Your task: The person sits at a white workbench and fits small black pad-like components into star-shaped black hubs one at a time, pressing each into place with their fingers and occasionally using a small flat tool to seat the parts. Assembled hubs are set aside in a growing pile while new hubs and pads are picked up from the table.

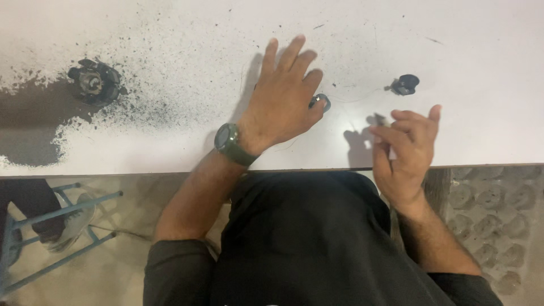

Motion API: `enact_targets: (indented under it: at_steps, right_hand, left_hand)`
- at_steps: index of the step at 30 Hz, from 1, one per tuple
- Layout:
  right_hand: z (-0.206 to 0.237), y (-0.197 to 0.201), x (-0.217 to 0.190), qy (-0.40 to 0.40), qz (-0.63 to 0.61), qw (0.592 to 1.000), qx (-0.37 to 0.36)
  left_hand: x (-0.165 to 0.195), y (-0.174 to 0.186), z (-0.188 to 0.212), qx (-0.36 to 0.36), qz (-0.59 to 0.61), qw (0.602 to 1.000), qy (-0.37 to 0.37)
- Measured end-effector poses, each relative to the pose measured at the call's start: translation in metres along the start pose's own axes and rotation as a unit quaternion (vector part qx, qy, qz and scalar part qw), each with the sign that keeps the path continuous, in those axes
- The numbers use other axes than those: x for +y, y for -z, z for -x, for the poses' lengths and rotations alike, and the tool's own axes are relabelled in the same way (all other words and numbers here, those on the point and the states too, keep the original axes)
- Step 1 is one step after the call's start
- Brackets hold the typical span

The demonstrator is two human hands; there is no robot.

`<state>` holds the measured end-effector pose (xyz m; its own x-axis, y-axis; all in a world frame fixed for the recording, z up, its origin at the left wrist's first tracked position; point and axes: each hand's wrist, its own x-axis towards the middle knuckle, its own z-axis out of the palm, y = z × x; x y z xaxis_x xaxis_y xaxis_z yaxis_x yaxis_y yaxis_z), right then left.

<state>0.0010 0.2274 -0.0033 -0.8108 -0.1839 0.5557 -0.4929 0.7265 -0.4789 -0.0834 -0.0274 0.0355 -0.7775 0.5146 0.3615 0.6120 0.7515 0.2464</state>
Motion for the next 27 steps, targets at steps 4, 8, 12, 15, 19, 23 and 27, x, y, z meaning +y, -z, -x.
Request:
enact_targets:
  at_steps: [4,8,12,15,19,23,27]
  right_hand:
    - [-0.003,-0.005,-0.017,-0.006,-0.015,0.999,-0.052]
    - [-0.012,-0.005,-0.026,-0.011,0.000,0.993,-0.121]
    - [-0.016,-0.011,-0.030,0.015,0.003,0.985,-0.174]
    - [-0.013,-0.016,-0.031,0.007,0.001,0.985,-0.171]
    - [-0.005,-0.021,-0.033,-0.016,0.016,0.991,-0.134]
    - [0.005,-0.022,-0.037,-0.004,0.008,0.996,-0.087]
    - [0.017,-0.020,-0.037,0.050,-0.028,0.998,-0.032]
  left_hand:
    - [0.006,-0.001,0.000,-0.091,0.027,0.995,-0.011]
    - [0.023,0.003,0.039,-0.059,0.089,0.993,-0.052]
    - [0.033,0.000,0.061,-0.015,0.091,0.994,-0.055]
    - [0.036,-0.006,0.069,0.014,0.065,0.997,-0.048]
    - [0.047,-0.013,0.082,0.059,0.048,0.997,-0.025]
    - [0.058,-0.020,0.092,0.088,0.068,0.993,0.045]
    - [0.062,-0.021,0.096,0.118,0.082,0.986,0.083]
